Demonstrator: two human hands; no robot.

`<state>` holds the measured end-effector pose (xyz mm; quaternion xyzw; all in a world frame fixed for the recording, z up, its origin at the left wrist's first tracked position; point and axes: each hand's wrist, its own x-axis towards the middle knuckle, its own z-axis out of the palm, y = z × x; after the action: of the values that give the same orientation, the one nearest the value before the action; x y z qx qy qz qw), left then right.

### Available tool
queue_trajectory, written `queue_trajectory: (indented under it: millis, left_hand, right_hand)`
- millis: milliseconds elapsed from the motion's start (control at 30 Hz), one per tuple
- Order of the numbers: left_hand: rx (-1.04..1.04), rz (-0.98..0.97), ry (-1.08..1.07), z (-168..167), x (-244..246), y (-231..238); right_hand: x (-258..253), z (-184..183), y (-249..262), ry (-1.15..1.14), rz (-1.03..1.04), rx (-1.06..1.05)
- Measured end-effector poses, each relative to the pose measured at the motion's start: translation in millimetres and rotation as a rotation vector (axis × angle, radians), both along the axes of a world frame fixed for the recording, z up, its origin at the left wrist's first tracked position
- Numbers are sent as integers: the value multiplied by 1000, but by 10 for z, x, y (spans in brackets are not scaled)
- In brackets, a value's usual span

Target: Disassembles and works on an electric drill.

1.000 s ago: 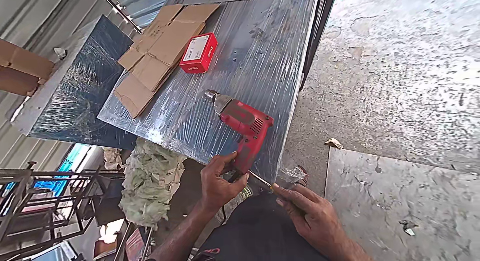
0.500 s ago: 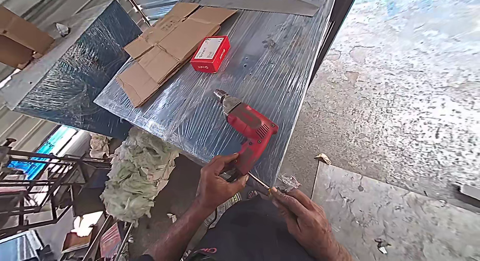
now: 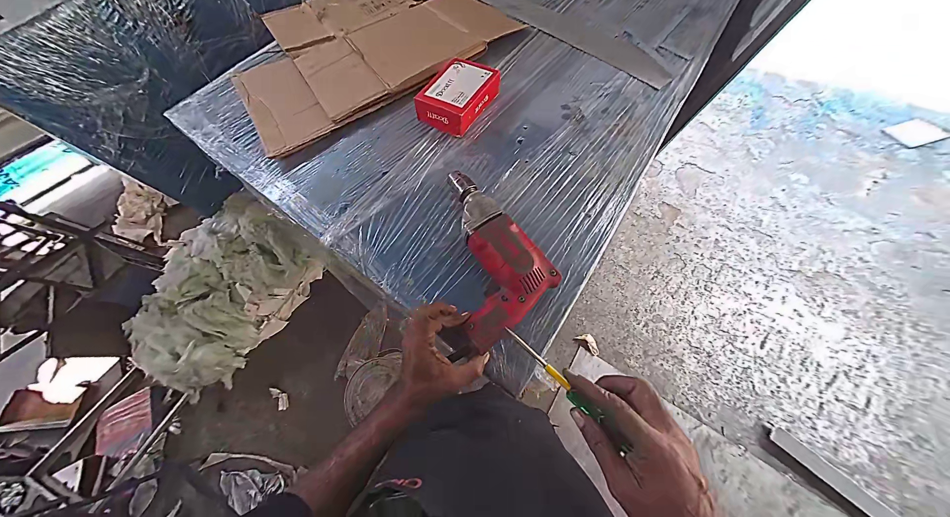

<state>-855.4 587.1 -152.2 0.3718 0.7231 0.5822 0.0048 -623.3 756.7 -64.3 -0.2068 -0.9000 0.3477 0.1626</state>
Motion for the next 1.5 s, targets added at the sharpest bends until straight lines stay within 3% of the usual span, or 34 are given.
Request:
queue_trajectory:
  millis: [100,233,300,700,1000,1233,1500]
  left_hand:
    - [-27,32,15,-48,43,14]
    - [-7,54,1,-63,83,44]
    - [-5,51,-5,-64,87,47]
    - [42,57,3,-75,98,76]
    - [37,40,16,-77,71,58]
    - [42,41,13,-47,73,56]
    - [58,24,3,-67,62,49]
  right_hand:
    - [-170,207,145,199,40,-57]
    - [-494,460,260,473,114,-387]
    - [-680,485,304,543,146,-363]
    - [-1437,513,151,511,395,-319]
    - [-1525,452,122,486,395,-296]
    - [-1539,459,98,485,391,-161]
    - [-1579,450,109,485,449,-205]
